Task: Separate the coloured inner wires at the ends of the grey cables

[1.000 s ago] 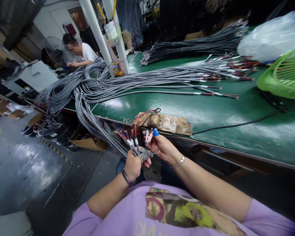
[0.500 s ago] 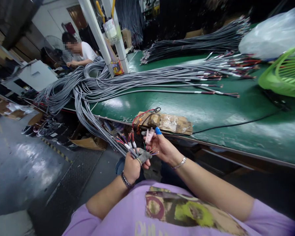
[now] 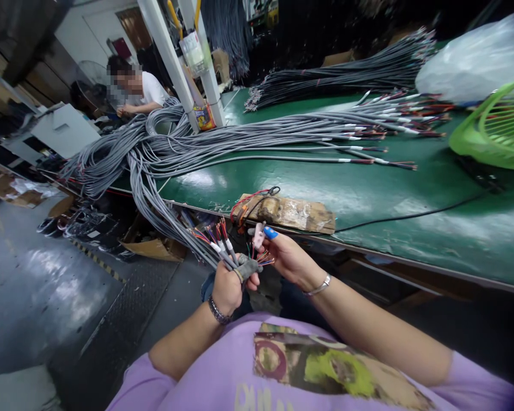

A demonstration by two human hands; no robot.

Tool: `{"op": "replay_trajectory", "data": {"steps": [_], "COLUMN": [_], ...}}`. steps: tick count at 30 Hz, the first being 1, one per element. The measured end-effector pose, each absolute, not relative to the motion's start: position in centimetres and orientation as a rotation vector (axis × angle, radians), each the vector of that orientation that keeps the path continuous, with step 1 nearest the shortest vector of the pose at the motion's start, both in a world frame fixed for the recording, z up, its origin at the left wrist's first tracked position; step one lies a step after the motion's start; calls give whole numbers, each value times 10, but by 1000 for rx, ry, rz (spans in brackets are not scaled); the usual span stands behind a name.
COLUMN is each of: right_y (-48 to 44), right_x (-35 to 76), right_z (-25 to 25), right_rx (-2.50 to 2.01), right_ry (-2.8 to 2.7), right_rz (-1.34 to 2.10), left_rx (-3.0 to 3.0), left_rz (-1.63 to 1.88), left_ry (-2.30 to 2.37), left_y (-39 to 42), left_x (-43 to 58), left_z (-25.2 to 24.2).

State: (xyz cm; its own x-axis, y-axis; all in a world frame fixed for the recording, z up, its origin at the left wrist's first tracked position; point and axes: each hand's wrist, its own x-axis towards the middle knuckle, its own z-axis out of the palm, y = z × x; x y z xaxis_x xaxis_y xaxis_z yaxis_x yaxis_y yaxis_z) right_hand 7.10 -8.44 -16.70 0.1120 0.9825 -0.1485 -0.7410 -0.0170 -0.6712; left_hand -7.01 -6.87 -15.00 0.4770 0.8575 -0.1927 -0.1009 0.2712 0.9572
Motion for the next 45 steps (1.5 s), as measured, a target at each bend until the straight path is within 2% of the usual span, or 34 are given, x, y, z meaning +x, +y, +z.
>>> {"op": "replay_trajectory", "data": {"steps": [7,15,21,30,38,45], "right_y": [-82,-82,-77,-75,-82,-84], "right_x": [70,66,64,62,66,69], "right_z": [-167,-179,-169,-167,-166,-167], "right_rx": [-758,-1053,-787,-754,-700,-735], "right_ry": [-409,-499,-311,-214,-233,-327], "right_rz": [1430,1001,1368,1343,1518,1432], "left_rx": [1114,1115,1135,1162,1126,1086], "left_rz": [794,823,794,772,806,675], "left_ry": [846,839,861,887,867,777], "left_y": [-70,-71,-68,-68,-74,-64], "left_x": [-71,-73,-67,-67,-75,-81], "left_z": [-156,-159,-159,-161,-158,-149]}}
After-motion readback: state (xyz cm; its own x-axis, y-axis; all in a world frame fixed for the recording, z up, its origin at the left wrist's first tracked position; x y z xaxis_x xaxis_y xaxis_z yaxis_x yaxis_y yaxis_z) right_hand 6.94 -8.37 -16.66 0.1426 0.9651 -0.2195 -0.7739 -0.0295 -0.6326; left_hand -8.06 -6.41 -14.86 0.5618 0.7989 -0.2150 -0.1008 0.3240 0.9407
